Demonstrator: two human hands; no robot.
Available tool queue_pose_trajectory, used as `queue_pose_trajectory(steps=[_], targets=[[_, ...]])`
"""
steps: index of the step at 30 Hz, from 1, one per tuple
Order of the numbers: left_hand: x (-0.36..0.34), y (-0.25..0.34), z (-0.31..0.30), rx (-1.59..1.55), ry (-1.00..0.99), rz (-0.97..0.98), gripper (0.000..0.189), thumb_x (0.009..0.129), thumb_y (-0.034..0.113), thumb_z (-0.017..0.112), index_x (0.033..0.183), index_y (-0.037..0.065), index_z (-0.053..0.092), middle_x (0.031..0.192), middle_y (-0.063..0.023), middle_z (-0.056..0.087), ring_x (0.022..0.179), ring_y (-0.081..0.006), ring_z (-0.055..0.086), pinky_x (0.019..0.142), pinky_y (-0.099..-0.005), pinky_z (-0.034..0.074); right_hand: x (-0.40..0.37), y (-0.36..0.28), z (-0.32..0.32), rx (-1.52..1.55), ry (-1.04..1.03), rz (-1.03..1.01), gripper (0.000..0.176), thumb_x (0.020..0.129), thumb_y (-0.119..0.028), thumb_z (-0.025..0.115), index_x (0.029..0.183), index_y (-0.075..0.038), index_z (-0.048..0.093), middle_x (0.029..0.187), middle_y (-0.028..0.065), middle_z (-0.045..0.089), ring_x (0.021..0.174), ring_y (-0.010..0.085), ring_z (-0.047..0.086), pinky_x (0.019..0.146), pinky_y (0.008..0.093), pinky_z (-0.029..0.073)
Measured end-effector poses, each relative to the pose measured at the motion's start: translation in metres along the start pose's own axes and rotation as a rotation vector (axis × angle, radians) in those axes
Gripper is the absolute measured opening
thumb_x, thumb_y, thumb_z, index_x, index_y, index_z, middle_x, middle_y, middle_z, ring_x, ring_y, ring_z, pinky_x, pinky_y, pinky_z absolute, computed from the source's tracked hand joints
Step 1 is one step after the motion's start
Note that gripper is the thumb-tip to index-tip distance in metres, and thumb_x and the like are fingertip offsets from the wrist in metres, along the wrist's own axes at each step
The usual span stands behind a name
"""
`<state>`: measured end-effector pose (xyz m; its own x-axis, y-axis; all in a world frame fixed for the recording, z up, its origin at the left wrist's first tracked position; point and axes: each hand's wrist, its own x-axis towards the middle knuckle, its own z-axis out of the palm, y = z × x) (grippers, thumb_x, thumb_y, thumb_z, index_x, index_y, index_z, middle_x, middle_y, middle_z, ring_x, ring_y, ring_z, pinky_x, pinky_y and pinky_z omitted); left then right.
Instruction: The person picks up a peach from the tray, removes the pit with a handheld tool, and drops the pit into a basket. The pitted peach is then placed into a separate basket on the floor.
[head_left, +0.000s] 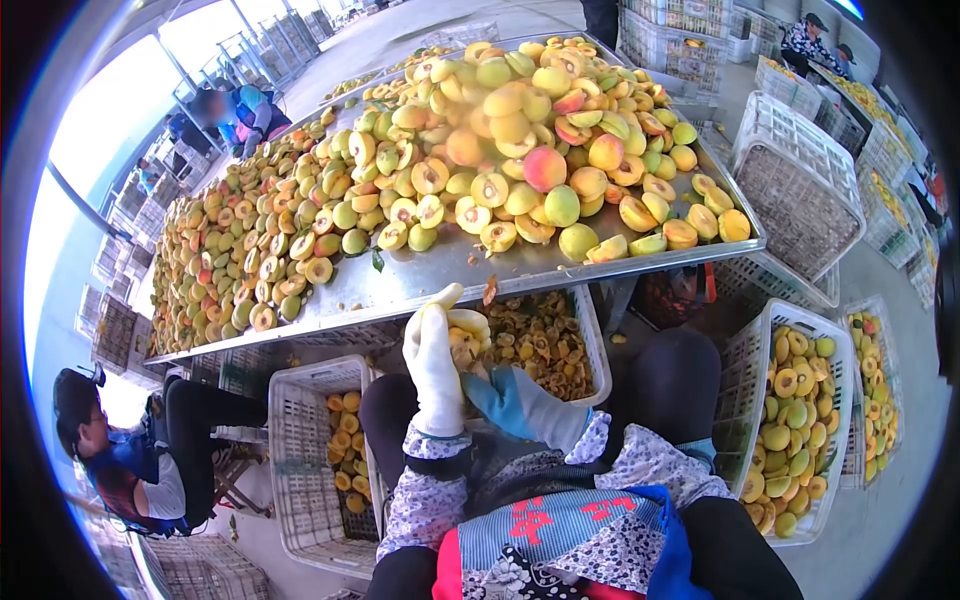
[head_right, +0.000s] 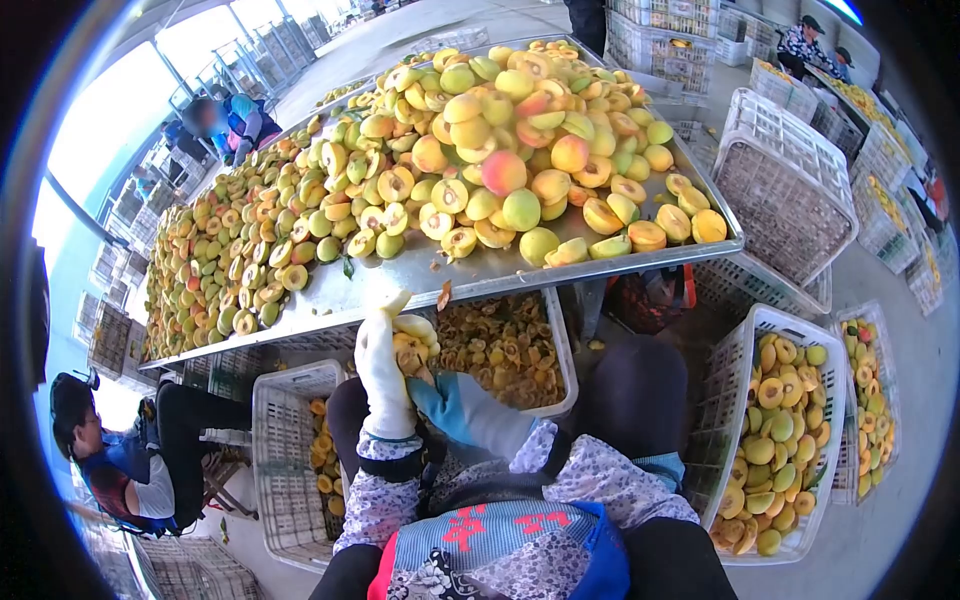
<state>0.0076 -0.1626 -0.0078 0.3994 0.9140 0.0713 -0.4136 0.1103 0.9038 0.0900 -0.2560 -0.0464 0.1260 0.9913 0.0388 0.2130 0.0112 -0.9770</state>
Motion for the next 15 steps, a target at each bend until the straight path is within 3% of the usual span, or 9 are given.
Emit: queue_pose_trajectory(steps=[2, 4, 5, 7, 8, 10, 11, 13, 15], targets=[[0.001, -0.001, -0.003, 0.091, -0.059, 0.028, 0.039, 0.106, 0.029, 0.047, 0.123, -0.003, 0.061, 0.077, -0.0112, 0.067, 0.063, -0.0178, 0.061, 0.06, -0.0291, 0.052, 0.0, 0.009, 0.002, -0.086, 0.038, -0.123, 0.043, 0.1, -0.038, 0.056, 0.098, 0.004, 0.065, 0.069, 0.0172, 0.064, 0.06, 0.0266, 0.063, 0.052, 0.0404, 0.045], [0.001, -0.001, -0.004, 0.147, -0.065, 0.014, 0.048, 0.105, 0.036, 0.046, 0.127, -0.006, 0.058, 0.08, -0.0093, 0.062, 0.067, -0.02, 0.058, 0.061, -0.0317, 0.052, -0.004, -0.011, -0.006, 0.146, -0.072, 0.167, 0.046, 0.101, -0.045, 0.053, 0.095, -0.001, 0.065, 0.06, 0.0077, 0.056, 0.049, 0.0178, 0.054, 0.045, 0.0351, 0.04], [0.001, -0.001, -0.004, 0.147, -0.062, 0.014, 0.048, 0.105, 0.036, 0.046, 0.127, -0.006, 0.058, 0.08, -0.0093, 0.062, 0.067, -0.02, 0.058, 0.061, -0.0317, 0.052, -0.006, -0.022, -0.012, 0.146, -0.075, 0.167, 0.046, 0.101, -0.045, 0.053, 0.095, -0.001, 0.065, 0.06, 0.0077, 0.056, 0.049, 0.0178, 0.054, 0.045, 0.0351, 0.04], [0.0, 0.0, -0.003, -0.053, -0.081, -0.033, 0.046, 0.105, 0.034, 0.047, 0.124, -0.006, 0.06, 0.079, -0.0123, 0.066, 0.063, -0.0207, 0.059, 0.059, -0.0318, 0.052, -0.012, -0.036, -0.026, 0.787, -0.385, 0.553, 0.046, 0.1, -0.051, 0.052, 0.093, -0.007, 0.062, 0.059, 0.0022, 0.053, 0.05, 0.0138, 0.048, 0.045, 0.031, 0.039], [-0.001, 0.0, -0.002, -0.054, -0.079, -0.033, 0.046, 0.105, 0.034, 0.047, 0.124, -0.006, 0.06, 0.079, -0.0123, 0.066, 0.063, -0.0207, 0.059, 0.059, -0.0318, 0.052, -0.013, -0.034, -0.026, 0.786, -0.386, 0.554, 0.046, 0.1, -0.051, 0.052, 0.093, -0.007, 0.062, 0.059, 0.0022, 0.053, 0.05, 0.0138, 0.048, 0.045, 0.031, 0.039], [0.0, -0.001, -0.001, -0.097, -0.092, -0.064, 0.045, 0.104, 0.034, 0.048, 0.119, -0.005, 0.063, 0.074, -0.0128, 0.065, 0.059, -0.0205, 0.058, 0.058, -0.0308, 0.051, -0.012, -0.03, -0.027, 0.979, -0.481, 0.553, 0.045, 0.099, -0.055, 0.052, 0.089, -0.012, 0.057, 0.057, -0.0043, 0.043, 0.044, 0.0072, 0.037, 0.039, 0.0249, 0.028], [0.002, 0.0, -0.003, -0.097, -0.091, -0.066, 0.045, 0.104, 0.034, 0.048, 0.119, -0.005, 0.063, 0.074, -0.0128, 0.065, 0.059, -0.0205, 0.058, 0.058, -0.0308, 0.051, -0.012, -0.032, -0.024, 0.979, -0.481, 0.554, 0.045, 0.099, -0.055, 0.052, 0.089, -0.012, 0.057, 0.057, -0.0043, 0.043, 0.044, 0.0072, 0.037, 0.039, 0.0249, 0.028], [0.006, 0.002, -0.01, 0.235, -0.225, -0.069, 0.042, 0.104, 0.034, 0.049, 0.117, -0.003, 0.065, 0.073, -0.0102, 0.066, 0.061, -0.0188, 0.061, 0.057, -0.0279, 0.049, -0.012, -0.046, -0.018, 0.562, -0.227, 0.546, 0.048, 0.098, -0.057, 0.051, 0.087, -0.011, 0.056, 0.057, -0.0049, 0.043, 0.043, 0.0071, 0.037, 0.038, 0.0245, 0.028], [0.006, 0.001, -0.009, 0.21, -0.225, -0.108, 0.042, 0.104, 0.034, 0.05, 0.116, -0.003, 0.066, 0.072, -0.0101, 0.066, 0.061, -0.0191, 0.06, 0.057, -0.0278, 0.049, -0.013, -0.054, -0.023, 0.595, -0.24, 0.583, 0.047, 0.099, -0.056, 0.051, 0.086, -0.011, 0.056, 0.057, -0.0049, 0.043, 0.042, 0.0071, 0.037, 0.038, 0.0243, 0.027]])
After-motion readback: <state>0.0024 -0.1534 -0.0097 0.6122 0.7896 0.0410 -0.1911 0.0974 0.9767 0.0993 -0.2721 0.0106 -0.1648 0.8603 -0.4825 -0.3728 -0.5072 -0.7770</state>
